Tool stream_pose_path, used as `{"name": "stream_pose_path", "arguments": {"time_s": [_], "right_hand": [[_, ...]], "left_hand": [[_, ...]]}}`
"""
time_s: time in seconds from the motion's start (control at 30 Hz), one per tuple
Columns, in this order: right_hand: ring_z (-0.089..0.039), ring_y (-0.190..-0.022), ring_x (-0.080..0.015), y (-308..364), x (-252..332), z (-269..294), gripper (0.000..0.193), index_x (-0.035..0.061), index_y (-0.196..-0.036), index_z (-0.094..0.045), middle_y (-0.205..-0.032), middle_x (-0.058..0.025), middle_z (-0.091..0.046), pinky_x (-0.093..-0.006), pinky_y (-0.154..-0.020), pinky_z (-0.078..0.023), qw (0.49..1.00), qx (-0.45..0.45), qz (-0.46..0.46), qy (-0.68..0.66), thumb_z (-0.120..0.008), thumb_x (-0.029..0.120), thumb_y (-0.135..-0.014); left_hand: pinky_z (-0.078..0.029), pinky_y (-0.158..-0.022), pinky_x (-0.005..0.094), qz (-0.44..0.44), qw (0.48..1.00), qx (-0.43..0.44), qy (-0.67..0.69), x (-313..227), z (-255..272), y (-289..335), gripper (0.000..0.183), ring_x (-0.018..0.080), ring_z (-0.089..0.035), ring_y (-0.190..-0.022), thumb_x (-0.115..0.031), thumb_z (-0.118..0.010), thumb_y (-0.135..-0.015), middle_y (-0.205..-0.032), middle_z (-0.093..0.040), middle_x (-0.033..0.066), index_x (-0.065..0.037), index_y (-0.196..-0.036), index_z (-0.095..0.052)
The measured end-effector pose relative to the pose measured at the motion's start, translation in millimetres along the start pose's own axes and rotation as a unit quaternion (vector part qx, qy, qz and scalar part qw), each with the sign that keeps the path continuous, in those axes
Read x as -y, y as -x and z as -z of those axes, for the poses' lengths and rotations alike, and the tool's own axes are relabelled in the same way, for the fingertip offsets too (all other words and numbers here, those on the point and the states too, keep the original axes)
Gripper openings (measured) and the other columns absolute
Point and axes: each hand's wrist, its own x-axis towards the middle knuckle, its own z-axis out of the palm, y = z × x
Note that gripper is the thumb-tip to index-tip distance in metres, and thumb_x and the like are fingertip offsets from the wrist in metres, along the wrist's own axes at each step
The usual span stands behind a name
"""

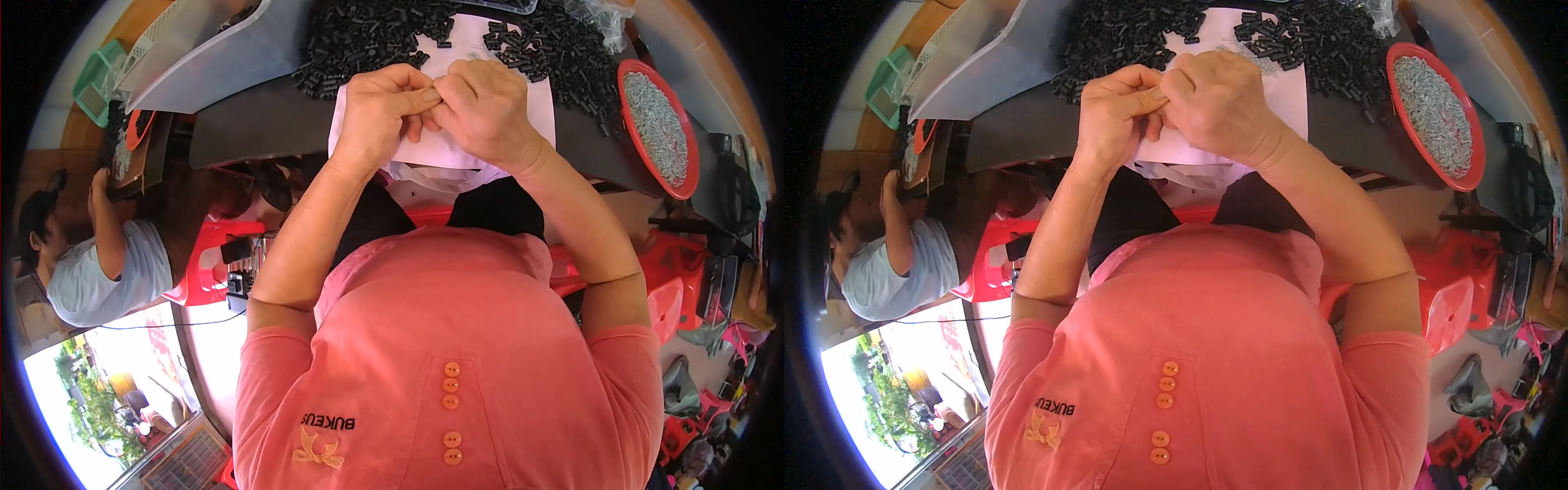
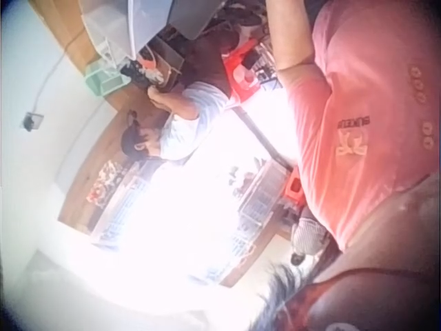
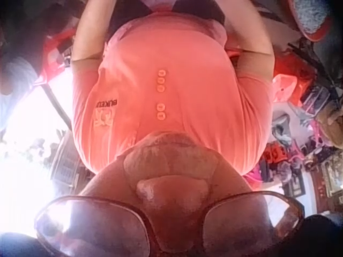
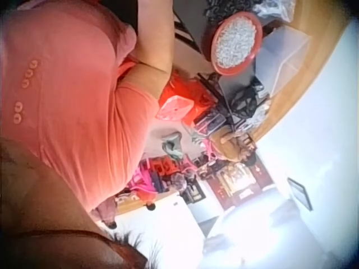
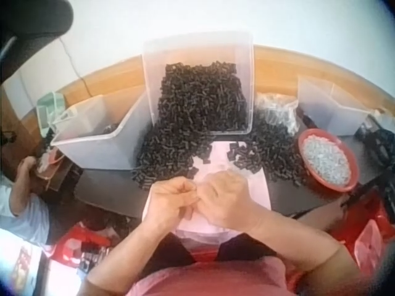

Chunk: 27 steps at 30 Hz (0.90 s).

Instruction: The person assembles components by picking up black plastic parts and small metal pins from the table and fitting them together by hand.

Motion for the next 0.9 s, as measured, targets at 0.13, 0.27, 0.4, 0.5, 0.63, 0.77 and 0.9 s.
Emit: {"name": "stream_pose_path", "arguments": {"time_s": [0.13, 0.27, 0.4, 0.5, 0.63, 0.77, 0.9], "right_hand": [[-0.056, -0.059, -0.022, 0.4, -2.4, -4.8, 0.028, 0.0089, -0.077, -0.054, -0.068, -0.0037, -0.05, -0.0342, -0.056, -0.046, 1.0, 0.01, -0.019, 0.017, -0.074, 0.017, -0.06], [-0.06, -0.06, -0.0222, 0.4, -7.1, -9.0, 0.033, 0.0082, -0.091, -0.062, -0.07, -0.0039, -0.057, -0.0338, -0.056, -0.048, 0.988, -0.024, -0.121, -0.088, -0.077, 0.021, -0.065], [-0.056, -0.061, -0.0073, 2.6, -15.0, 19.0, 0.026, 0.0032, -0.101, -0.066, -0.067, -0.0002, -0.06, -0.0221, -0.057, -0.044, 0.916, -0.082, -0.316, -0.234, -0.076, 0.009, -0.077], [-0.057, -0.062, -0.0051, 0.0, -22.4, 38.5, 0.018, 0.0008, -0.097, -0.066, -0.068, 0.0019, -0.062, -0.0205, -0.056, -0.043, 0.824, -0.15, -0.409, -0.362, -0.072, 0.004, -0.081], [-0.058, -0.062, -0.0067, 10.6, -24.1, 53.0, 0.012, -0.0007, -0.096, -0.066, -0.074, -0.0019, -0.065, -0.0196, -0.058, -0.042, 0.762, -0.207, -0.473, -0.392, -0.067, 0.002, -0.084], [-0.059, -0.061, -0.0074, 25.0, -15.0, 47.2, 0.012, -0.001, -0.095, -0.066, -0.072, -0.002, -0.064, -0.0197, -0.057, -0.041, 0.722, -0.218, -0.498, -0.428, -0.068, 0.002, -0.084], [-0.057, -0.059, -0.0062, 30.8, -15.1, 47.8, 0.011, 0.0, -0.094, -0.066, -0.068, -0.0007, -0.063, -0.019, -0.055, -0.039, 0.711, -0.184, -0.525, -0.43, -0.068, 0.003, -0.083]], "left_hand": [[-0.041, -0.045, 0.0215, -0.004, 1.0, -0.002, -0.001, -0.6, -0.7, -0.8, 0.01, 0.011, -0.056, -0.052, -0.003, -0.064, -0.088, -0.069, -0.065, 0.0103, 0.006, -0.083, -0.064], [-0.043, -0.047, 0.0218, -0.118, 0.989, -0.081, -0.048, -17.4, -11.0, -1.7, 0.009, 0.0115, -0.058, -0.055, -0.003, -0.065, -0.086, -0.071, -0.066, 0.0102, 0.005, -0.084, -0.065], [-0.045, -0.05, 0.0222, -0.33, 0.915, -0.166, -0.163, -92.1, -2.9, 0.1, 0.008, 0.012, -0.061, -0.058, -0.003, -0.066, -0.083, -0.075, -0.067, 0.0093, 0.005, -0.086, -0.067], [-0.049, -0.061, 0.0267, -0.36, 0.84, -0.231, -0.333, -142.2, 50.1, -18.4, 0.018, 0.0175, -0.065, -0.069, -0.01, -0.066, -0.088, -0.084, -0.07, 0.0122, 0.005, -0.096, -0.069], [-0.05, -0.078, 0.027, -0.396, 0.626, -0.247, -0.625, -143.0, 68.3, -35.8, 0.019, 0.0162, -0.064, -0.08, -0.006, -0.069, -0.081, -0.088, -0.068, 0.0065, -0.005, -0.1, -0.071], [-0.05, -0.077, 0.0319, -0.46, 0.654, -0.092, -0.594, -80.3, 13.1, -36.0, 0.019, 0.0226, -0.064, -0.086, -0.002, -0.072, -0.074, -0.09, -0.066, 0.0082, -0.006, -0.092, -0.07], [-0.05, -0.075, 0.0377, -0.38, 0.698, 0.046, -0.605, -22.7, -19.9, -65.7, 0.011, 0.0295, -0.061, -0.086, -0.005, -0.068, -0.075, -0.084, -0.062, 0.0096, -0.005, -0.085, -0.069]]}}
